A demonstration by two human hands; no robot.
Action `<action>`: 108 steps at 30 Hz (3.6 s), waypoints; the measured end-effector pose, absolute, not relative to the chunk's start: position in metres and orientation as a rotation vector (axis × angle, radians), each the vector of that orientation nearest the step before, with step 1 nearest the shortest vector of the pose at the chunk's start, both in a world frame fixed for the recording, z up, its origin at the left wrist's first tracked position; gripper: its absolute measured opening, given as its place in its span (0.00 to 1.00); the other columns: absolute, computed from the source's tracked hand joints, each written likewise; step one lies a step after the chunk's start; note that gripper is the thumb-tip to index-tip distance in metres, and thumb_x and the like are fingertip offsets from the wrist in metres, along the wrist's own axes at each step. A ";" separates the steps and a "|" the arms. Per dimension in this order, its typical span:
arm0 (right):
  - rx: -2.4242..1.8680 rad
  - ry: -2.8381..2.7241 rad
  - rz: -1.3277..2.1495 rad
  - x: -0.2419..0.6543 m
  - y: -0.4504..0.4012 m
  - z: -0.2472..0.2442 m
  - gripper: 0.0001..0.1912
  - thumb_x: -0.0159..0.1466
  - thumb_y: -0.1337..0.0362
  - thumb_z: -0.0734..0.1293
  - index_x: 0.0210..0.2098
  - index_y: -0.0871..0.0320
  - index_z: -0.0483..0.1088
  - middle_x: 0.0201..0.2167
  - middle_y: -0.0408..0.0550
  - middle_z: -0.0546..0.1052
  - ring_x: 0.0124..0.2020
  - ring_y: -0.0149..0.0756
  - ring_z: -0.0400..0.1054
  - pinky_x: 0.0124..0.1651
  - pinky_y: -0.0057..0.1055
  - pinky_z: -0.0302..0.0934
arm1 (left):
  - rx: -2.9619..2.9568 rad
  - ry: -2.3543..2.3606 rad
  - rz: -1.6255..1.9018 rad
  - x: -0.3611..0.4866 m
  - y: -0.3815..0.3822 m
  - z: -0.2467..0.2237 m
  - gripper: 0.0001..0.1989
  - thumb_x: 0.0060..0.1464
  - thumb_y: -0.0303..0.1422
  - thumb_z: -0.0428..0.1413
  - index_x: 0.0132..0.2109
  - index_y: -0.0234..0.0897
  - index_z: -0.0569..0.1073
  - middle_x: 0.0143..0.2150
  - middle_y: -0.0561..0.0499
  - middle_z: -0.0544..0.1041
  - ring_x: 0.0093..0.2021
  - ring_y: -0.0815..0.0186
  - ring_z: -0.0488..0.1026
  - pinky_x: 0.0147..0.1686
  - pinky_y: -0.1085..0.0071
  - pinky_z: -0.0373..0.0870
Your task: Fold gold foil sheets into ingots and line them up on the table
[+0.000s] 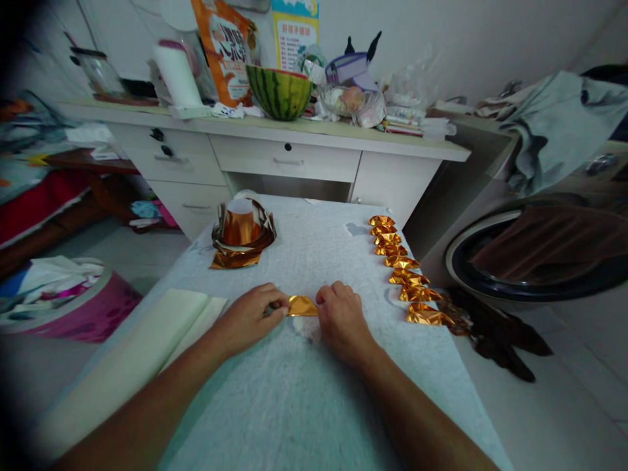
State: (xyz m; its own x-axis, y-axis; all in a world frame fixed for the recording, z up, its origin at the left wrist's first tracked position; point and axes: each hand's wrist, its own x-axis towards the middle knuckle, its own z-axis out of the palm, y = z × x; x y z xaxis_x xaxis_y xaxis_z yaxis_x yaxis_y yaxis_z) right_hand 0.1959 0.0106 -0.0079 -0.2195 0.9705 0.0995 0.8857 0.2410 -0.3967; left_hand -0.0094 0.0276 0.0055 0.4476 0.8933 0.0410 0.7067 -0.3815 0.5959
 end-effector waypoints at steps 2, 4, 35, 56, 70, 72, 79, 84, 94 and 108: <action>-1.681 -2.186 0.348 0.192 0.010 -0.006 0.06 0.65 0.67 0.61 0.39 0.56 0.69 0.38 0.47 0.69 0.42 0.37 0.61 0.45 0.32 0.50 | 2.202 1.392 0.509 -0.006 0.026 0.004 0.07 0.55 0.36 0.55 0.34 0.38 0.75 0.33 0.51 0.72 0.37 0.64 0.70 0.38 0.70 0.64; -1.671 -2.202 0.328 0.187 0.009 -0.005 0.06 0.64 0.63 0.63 0.40 0.56 0.69 0.38 0.47 0.69 0.42 0.37 0.61 0.44 0.32 0.49 | 2.218 1.451 0.528 -0.002 0.026 0.002 0.07 0.53 0.37 0.57 0.33 0.38 0.73 0.33 0.52 0.71 0.37 0.64 0.70 0.37 0.70 0.63; -1.502 -2.289 0.396 0.197 0.009 -0.004 0.08 0.61 0.65 0.67 0.41 0.57 0.71 0.38 0.48 0.70 0.41 0.39 0.61 0.44 0.34 0.52 | 2.212 1.416 0.574 -0.010 0.025 -0.007 0.12 0.54 0.22 0.48 0.42 0.39 0.71 0.40 0.50 0.72 0.41 0.63 0.70 0.42 0.68 0.65; -1.419 -2.231 0.550 0.198 0.008 0.008 0.06 0.62 0.68 0.64 0.38 0.59 0.72 0.33 0.47 0.71 0.37 0.37 0.63 0.43 0.33 0.55 | 2.016 1.314 0.826 -0.010 0.020 0.006 0.13 0.57 0.31 0.53 0.49 0.38 0.71 0.47 0.49 0.77 0.44 0.63 0.75 0.46 0.67 0.69; -1.429 -2.191 0.667 0.195 0.004 0.016 0.08 0.63 0.68 0.61 0.38 0.59 0.72 0.31 0.46 0.73 0.33 0.34 0.66 0.37 0.29 0.56 | 1.901 1.286 0.847 -0.011 0.019 0.008 0.08 0.58 0.35 0.52 0.41 0.40 0.73 0.37 0.52 0.78 0.36 0.65 0.75 0.38 0.70 0.70; -1.426 -2.170 0.686 0.195 0.003 0.015 0.09 0.63 0.68 0.60 0.40 0.58 0.71 0.31 0.45 0.74 0.32 0.33 0.66 0.36 0.29 0.56 | 1.894 1.282 0.844 -0.011 0.019 0.009 0.08 0.58 0.35 0.52 0.40 0.39 0.73 0.36 0.52 0.78 0.36 0.65 0.75 0.38 0.70 0.70; -1.462 -2.072 0.729 0.195 0.002 0.004 0.12 0.62 0.68 0.61 0.46 0.56 0.63 0.30 0.42 0.72 0.29 0.32 0.65 0.32 0.27 0.54 | 1.961 1.311 0.829 -0.009 0.016 0.011 0.07 0.58 0.33 0.51 0.39 0.39 0.73 0.34 0.52 0.77 0.35 0.65 0.74 0.37 0.71 0.69; -1.452 -2.034 0.735 0.195 0.004 0.003 0.07 0.60 0.69 0.62 0.39 0.55 0.61 0.29 0.41 0.71 0.29 0.31 0.63 0.32 0.26 0.52 | 2.066 1.362 0.772 -0.007 0.014 0.015 0.08 0.59 0.32 0.50 0.38 0.38 0.74 0.32 0.52 0.76 0.33 0.65 0.72 0.34 0.71 0.66; -1.399 -1.859 0.897 0.195 0.004 0.006 0.02 0.62 0.67 0.60 0.31 0.56 0.61 0.23 0.37 0.65 0.25 0.28 0.60 0.29 0.25 0.52 | 2.185 1.391 0.699 -0.005 0.013 0.013 0.09 0.61 0.31 0.48 0.39 0.38 0.73 0.34 0.52 0.76 0.35 0.65 0.73 0.37 0.70 0.65; -1.486 -1.976 0.677 0.194 0.006 0.001 0.02 0.62 0.66 0.63 0.35 0.56 0.66 0.25 0.40 0.71 0.26 0.30 0.64 0.31 0.25 0.54 | 2.241 1.424 0.626 -0.005 0.011 0.010 0.10 0.60 0.29 0.47 0.41 0.40 0.73 0.35 0.52 0.78 0.35 0.64 0.75 0.36 0.71 0.66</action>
State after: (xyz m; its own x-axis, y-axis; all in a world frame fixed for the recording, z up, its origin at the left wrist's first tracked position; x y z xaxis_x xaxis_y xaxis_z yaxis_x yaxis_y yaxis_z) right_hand 0.1938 0.0058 0.0012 -0.2201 0.9654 0.1399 0.6769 0.2545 -0.6907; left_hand -0.0048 0.0113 0.0100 0.3775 0.9136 0.1513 0.7291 -0.3939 0.5597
